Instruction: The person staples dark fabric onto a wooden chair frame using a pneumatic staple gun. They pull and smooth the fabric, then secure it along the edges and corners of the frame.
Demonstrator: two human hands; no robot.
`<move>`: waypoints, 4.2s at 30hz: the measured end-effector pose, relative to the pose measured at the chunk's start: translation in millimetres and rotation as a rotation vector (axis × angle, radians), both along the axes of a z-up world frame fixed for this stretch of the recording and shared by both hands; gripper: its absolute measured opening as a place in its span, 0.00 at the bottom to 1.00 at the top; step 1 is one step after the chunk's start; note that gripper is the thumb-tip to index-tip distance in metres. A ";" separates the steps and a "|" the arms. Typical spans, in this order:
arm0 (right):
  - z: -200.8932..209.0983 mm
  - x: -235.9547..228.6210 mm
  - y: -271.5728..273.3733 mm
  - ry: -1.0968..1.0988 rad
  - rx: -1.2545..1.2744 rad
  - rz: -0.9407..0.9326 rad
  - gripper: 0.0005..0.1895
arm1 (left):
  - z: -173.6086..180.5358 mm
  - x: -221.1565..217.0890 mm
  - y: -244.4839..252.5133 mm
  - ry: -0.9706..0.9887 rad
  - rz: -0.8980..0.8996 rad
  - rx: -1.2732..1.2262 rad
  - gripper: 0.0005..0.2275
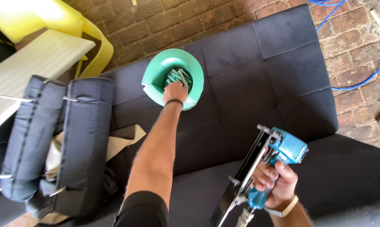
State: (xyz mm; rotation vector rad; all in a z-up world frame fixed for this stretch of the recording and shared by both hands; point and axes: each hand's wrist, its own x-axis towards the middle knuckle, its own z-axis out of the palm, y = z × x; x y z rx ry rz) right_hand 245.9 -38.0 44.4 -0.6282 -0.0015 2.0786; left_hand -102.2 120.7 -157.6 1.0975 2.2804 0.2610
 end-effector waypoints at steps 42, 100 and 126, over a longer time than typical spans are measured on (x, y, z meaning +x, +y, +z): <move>153.5 137.3 -138.2 0.064 0.247 -0.344 0.19 | 469.2 300.7 -196.1 -0.819 -0.790 0.554 0.07; -190.7 310.5 -879.4 -1.369 -0.347 -1.523 0.04 | -4.2 689.5 -902.3 -1.544 -1.155 0.303 0.19; -180.7 284.7 -846.3 -1.814 -0.329 -1.346 0.15 | -74.4 762.4 -840.8 -1.517 -1.513 0.530 0.16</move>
